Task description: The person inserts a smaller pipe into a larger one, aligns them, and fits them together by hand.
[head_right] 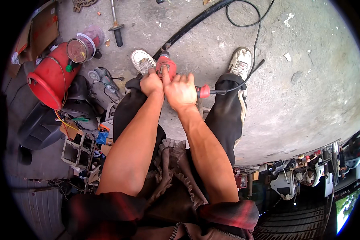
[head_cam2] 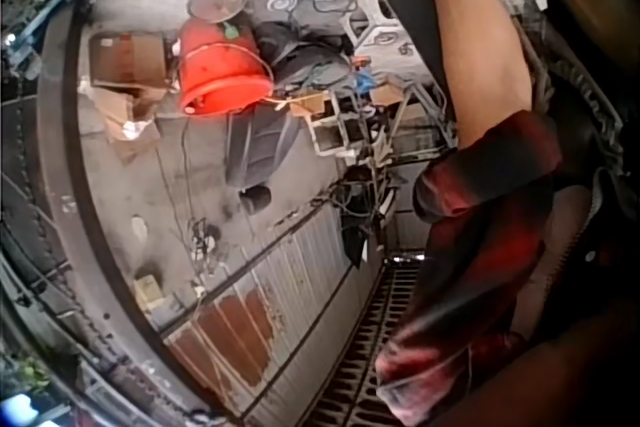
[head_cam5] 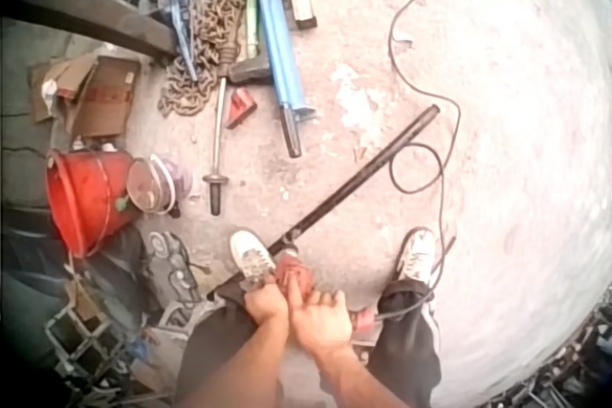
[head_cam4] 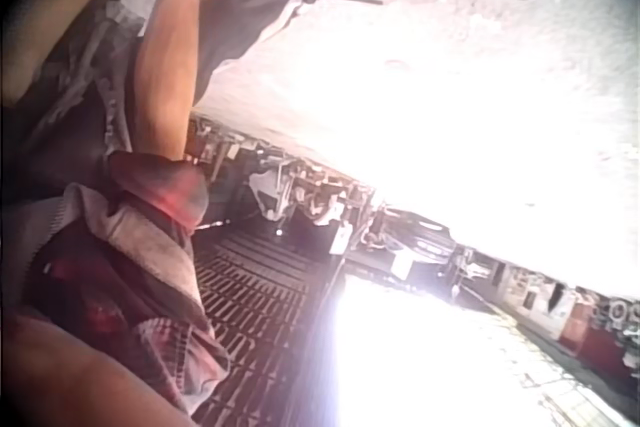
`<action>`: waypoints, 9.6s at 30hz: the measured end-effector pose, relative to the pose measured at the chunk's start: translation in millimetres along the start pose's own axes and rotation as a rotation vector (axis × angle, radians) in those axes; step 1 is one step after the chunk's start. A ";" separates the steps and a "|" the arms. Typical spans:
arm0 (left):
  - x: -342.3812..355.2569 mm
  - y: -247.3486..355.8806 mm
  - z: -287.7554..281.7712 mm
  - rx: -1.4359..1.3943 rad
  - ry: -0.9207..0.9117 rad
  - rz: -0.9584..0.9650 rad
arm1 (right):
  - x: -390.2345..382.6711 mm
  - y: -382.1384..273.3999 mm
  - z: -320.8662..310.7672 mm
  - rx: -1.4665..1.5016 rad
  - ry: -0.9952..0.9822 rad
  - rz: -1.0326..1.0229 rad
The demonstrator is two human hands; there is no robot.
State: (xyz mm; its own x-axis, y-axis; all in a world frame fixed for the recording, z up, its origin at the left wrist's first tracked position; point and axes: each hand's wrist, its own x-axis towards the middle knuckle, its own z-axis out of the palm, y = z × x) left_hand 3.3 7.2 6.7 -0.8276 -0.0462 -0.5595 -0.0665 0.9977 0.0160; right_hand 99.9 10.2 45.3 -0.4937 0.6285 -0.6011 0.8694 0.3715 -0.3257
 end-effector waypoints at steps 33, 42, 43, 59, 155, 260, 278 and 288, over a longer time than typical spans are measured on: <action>2.5 -3.1 7.9 -0.377 0.132 0.116 | 1.5 -3.0 -2.4 0.049 -0.006 0.026; -2.6 0.6 4.9 -0.406 0.113 0.103 | 2.3 -3.2 -4.5 0.038 -0.048 0.014; -1.8 1.2 3.7 -0.393 0.116 0.108 | 2.9 -3.3 -4.9 0.037 -0.048 0.013; -4.1 1.4 3.9 -0.423 0.108 0.077 | 2.5 -1.0 -4.3 0.004 -0.020 -0.017; 0.2 -0.9 6.0 -0.320 0.101 0.169 | 1.2 -3.7 -2.0 0.061 -0.049 0.053; 82.2 -94.8 -245.2 0.270 -0.399 1.268 | -34.2 237.8 -138.7 1.013 0.316 0.104; 185.2 -103.1 89.3 0.583 -0.286 0.951 | -17.6 472.5 136.3 1.245 0.674 1.009; 206.6 -102.8 112.3 0.637 -0.165 1.141 | 113.8 210.0 63.4 -0.036 0.487 -0.254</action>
State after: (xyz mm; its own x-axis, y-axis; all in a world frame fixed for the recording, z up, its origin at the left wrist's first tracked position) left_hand -98.3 -99.3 -203.6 -0.1630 0.7933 -0.5866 0.9295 0.3228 0.1783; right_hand 227.4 116.4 -137.8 -0.6467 0.7566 -0.0965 0.7248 0.5703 -0.3866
